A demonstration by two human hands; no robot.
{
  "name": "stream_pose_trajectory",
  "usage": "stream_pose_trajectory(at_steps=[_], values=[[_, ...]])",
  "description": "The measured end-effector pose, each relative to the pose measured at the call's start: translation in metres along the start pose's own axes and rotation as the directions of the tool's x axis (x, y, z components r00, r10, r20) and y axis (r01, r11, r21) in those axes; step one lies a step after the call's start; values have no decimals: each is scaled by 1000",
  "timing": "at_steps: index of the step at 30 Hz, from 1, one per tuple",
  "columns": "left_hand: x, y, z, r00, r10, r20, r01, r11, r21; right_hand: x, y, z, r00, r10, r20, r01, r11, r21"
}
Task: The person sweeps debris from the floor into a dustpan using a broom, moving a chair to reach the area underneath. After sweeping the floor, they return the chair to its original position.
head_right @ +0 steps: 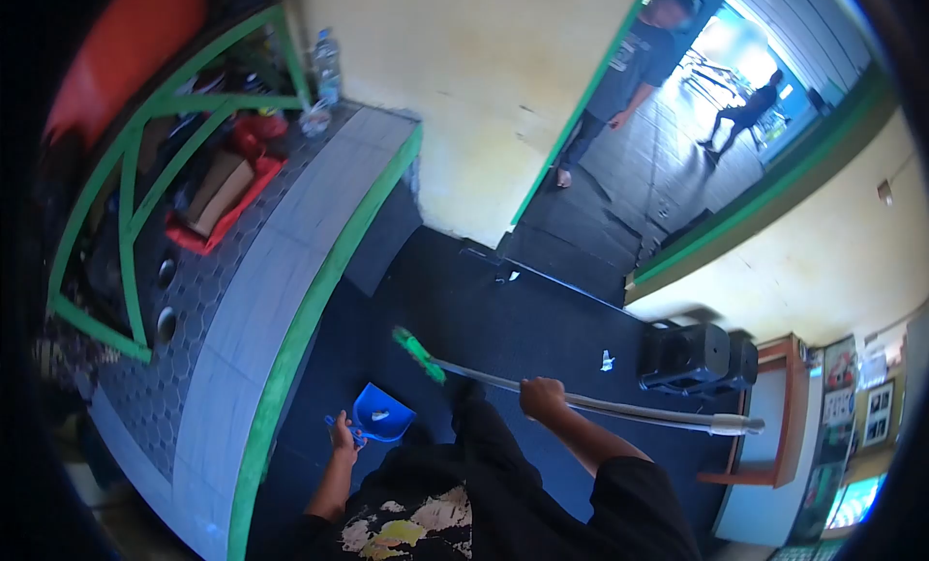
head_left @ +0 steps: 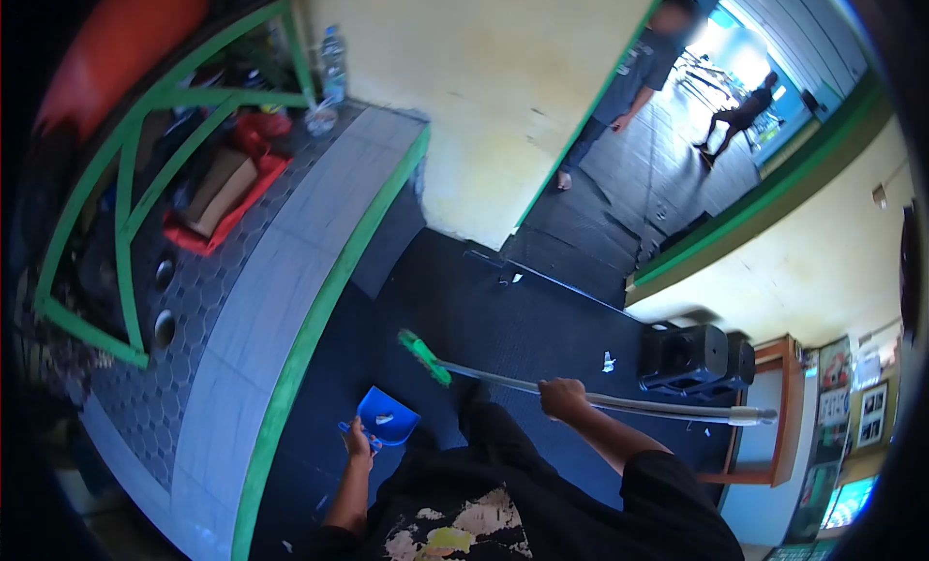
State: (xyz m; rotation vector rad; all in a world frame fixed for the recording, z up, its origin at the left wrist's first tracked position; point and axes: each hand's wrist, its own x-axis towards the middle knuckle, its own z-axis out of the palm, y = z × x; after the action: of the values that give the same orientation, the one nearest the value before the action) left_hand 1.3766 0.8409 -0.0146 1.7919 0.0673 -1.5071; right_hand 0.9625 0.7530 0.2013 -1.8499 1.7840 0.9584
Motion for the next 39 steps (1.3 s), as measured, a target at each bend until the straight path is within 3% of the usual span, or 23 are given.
stream_pose_trajectory(at_steps=[4, 10, 17, 20, 23, 24, 25, 27, 28, 31, 32, 35, 37, 39], values=[[-5, 35, 51, 995, -57, 78, 55, 998, 31, 13, 76, 11, 968, 229, -105, -217, 969, 119], [15, 61, 151, 991, -50, 128, 31, 989, 148, 77, 209, -13, 900, 430, -69, -404, 884, 236], [28, 83, 292, 988, 31, 154, -60, 980, 190, 183, 362, -65, 846, 529, -58, -496, 823, 276], [54, 87, 353, 977, 78, 201, -109, 983, 147, 254, 410, -71, 808, 575, -128, -552, 815, 176], [59, 99, 411, 986, 60, 155, -91, 975, 203, 327, 423, -69, 850, 524, -56, -514, 848, 126], [63, 104, 429, 988, 55, 146, -83, 977, 194, 342, 412, -72, 833, 550, -57, -530, 824, 202], [66, 106, 444, 989, 61, 137, -89, 973, 211, 361, 400, -77, 837, 544, 49, -543, 818, 191], [79, 103, 470, 982, 43, 184, -87, 966, 241, 376, 371, -78, 864, 498, 70, -502, 841, 202], [90, 100, 476, 974, 19, 225, -77, 964, 254, 372, 356, -81, 933, 341, 117, -354, 928, 117], [91, 101, 503, 984, 56, 168, -99, 961, 259, 350, 314, -72, 979, 175, 108, -187, 976, 113], [94, 101, 508, 987, 78, 144, -115, 956, 270, 338, 300, -69, 981, 147, 129, -160, 983, 90], [81, 112, 525, 992, 96, 84, -117, 948, 296, 315, 278, -61, 989, 146, -6, -144, 986, 89], [82, 114, 526, 993, 82, 90, -107, 940, 323, 304, 281, -68, 993, 116, 10, -117, 986, 119], [78, 118, 521, 995, 76, 65, -93, 944, 315, 290, 303, -104, 982, 126, 144, -136, 988, 66]])
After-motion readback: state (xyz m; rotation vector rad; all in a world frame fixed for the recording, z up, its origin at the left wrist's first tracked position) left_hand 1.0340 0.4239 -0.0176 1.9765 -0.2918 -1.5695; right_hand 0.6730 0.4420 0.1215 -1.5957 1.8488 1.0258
